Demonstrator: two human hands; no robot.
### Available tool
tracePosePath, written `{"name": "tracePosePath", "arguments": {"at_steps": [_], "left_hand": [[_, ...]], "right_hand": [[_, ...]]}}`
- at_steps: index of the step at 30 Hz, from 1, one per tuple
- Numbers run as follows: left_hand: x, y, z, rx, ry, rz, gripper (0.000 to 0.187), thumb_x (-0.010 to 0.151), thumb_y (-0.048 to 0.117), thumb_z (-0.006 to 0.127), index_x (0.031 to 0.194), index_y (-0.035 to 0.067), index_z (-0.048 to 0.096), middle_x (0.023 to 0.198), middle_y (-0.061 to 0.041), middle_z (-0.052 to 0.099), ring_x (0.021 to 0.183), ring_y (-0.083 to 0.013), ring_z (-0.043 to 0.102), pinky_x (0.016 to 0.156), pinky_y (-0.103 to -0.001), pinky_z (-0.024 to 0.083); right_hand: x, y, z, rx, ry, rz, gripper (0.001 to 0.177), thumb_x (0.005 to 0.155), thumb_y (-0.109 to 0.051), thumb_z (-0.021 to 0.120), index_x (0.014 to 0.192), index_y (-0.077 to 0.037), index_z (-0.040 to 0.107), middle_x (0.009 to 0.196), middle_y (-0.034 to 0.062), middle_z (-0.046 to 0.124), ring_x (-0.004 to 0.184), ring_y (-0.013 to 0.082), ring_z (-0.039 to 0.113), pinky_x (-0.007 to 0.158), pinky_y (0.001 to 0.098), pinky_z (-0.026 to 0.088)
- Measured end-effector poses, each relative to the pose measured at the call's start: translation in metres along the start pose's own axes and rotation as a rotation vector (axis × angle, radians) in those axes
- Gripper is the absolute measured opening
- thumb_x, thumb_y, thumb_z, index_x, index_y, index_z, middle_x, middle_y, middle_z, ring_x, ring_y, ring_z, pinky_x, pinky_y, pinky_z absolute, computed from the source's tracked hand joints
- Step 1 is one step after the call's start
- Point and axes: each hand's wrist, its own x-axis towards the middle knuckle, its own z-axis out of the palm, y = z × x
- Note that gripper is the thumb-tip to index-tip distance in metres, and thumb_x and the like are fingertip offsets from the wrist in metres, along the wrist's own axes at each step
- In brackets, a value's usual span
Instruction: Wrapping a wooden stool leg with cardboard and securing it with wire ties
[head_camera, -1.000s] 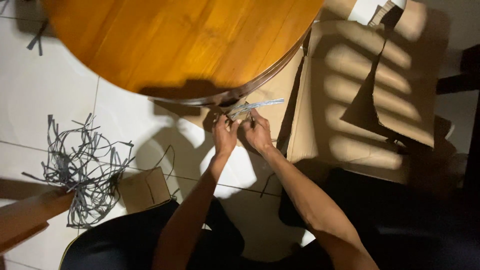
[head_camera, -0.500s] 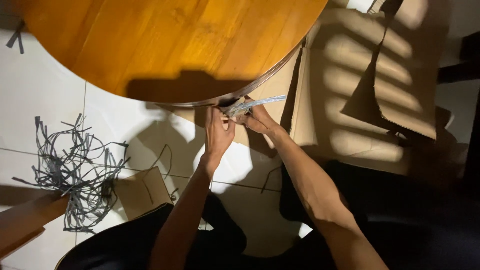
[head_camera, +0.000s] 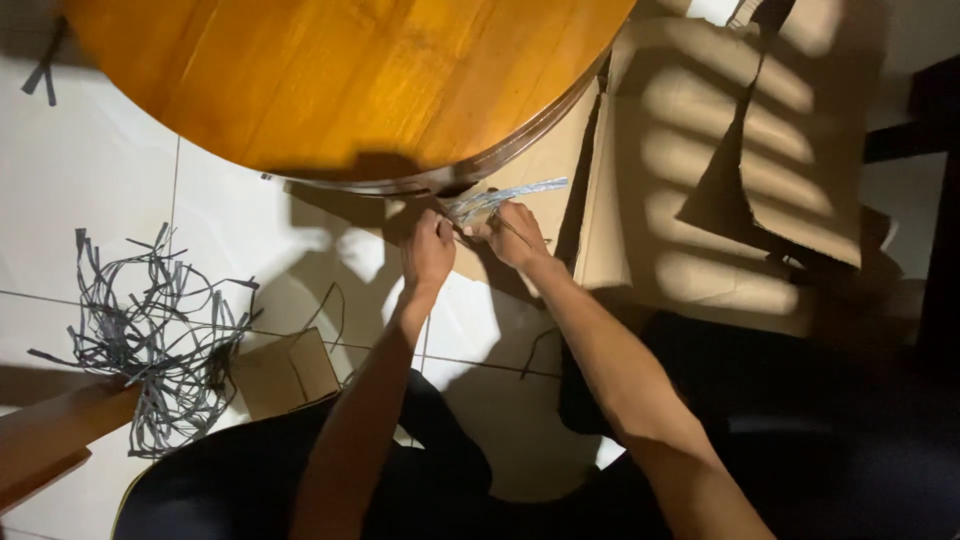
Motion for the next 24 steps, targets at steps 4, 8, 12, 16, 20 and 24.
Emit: {"name": "tracePosePath", "arguments": {"at_steps": [4, 8, 12, 16, 20, 24], "left_hand": [[-0.023, 0.018, 0.005, -0.150, 0.008, -0.069, 0.018, 0.094, 0.024, 0.056, 0.093, 0.017, 0.073, 0.091, -0.009, 0.076, 0.099, -0.0373, 0.071, 0.087, -0.051, 0.055], [-0.023, -0.006, 0.037, -0.329, -0.043, -0.168, 0.020, 0.091, 0.024, 0.053, 0.085, 0.026, 0.072, 0.077, 0.008, 0.076, 0.092, -0.0206, 0.073, 0.086, -0.037, 0.056], [-0.019, -0.005, 0.049, -0.382, -0.039, -0.204, 0.014, 0.093, 0.027, 0.063, 0.090, 0.024, 0.077, 0.093, 0.001, 0.078, 0.097, -0.0245, 0.073, 0.084, -0.037, 0.057], [-0.024, -0.001, 0.060, -0.452, -0.054, -0.291, 0.015, 0.090, 0.034, 0.072, 0.095, 0.023, 0.079, 0.097, -0.006, 0.075, 0.093, -0.0273, 0.073, 0.079, -0.039, 0.058], [-0.029, 0.019, 0.054, -0.756, -0.065, -0.445, 0.026, 0.088, 0.029, 0.075, 0.106, 0.010, 0.079, 0.095, -0.020, 0.072, 0.076, -0.0233, 0.071, 0.061, -0.032, 0.058], [-0.038, 0.048, 0.020, -0.822, -0.170, -0.472, 0.021, 0.093, 0.027, 0.066, 0.102, 0.011, 0.075, 0.086, -0.007, 0.078, 0.058, -0.0072, 0.057, 0.041, -0.016, 0.034]], "right_hand": [[-0.031, 0.010, 0.018, -0.153, 0.329, 0.021, 0.015, 0.095, -0.027, 0.070, 0.097, -0.013, 0.065, 0.078, 0.0118, 0.075, 0.086, 0.0373, 0.075, 0.079, 0.0513, 0.060], [-0.056, 0.011, 0.033, 0.081, 0.533, 0.051, 0.019, 0.105, -0.016, 0.052, 0.090, -0.010, 0.062, 0.075, 0.0124, 0.074, 0.081, 0.0386, 0.073, 0.075, 0.0481, 0.056], [-0.067, 0.014, 0.060, 0.333, 0.547, 0.144, 0.019, 0.105, -0.012, 0.052, 0.089, -0.010, 0.063, 0.069, 0.0085, 0.074, 0.074, 0.0288, 0.073, 0.077, 0.0405, 0.056], [-0.074, 0.012, 0.080, 0.463, 0.503, 0.237, 0.020, 0.104, -0.015, 0.052, 0.089, -0.013, 0.066, 0.066, 0.0101, 0.073, 0.068, 0.0260, 0.071, 0.072, 0.0389, 0.054], [-0.085, -0.008, 0.080, 0.490, 0.475, 0.233, 0.021, 0.102, -0.011, 0.052, 0.086, -0.012, 0.065, 0.059, 0.0079, 0.068, 0.055, 0.0206, 0.068, 0.062, 0.0339, 0.054], [-0.090, -0.016, 0.070, 0.460, 0.451, 0.185, 0.020, 0.102, -0.011, 0.053, 0.087, -0.011, 0.066, 0.062, 0.0090, 0.070, 0.059, 0.0225, 0.068, 0.063, 0.0356, 0.054]]}}
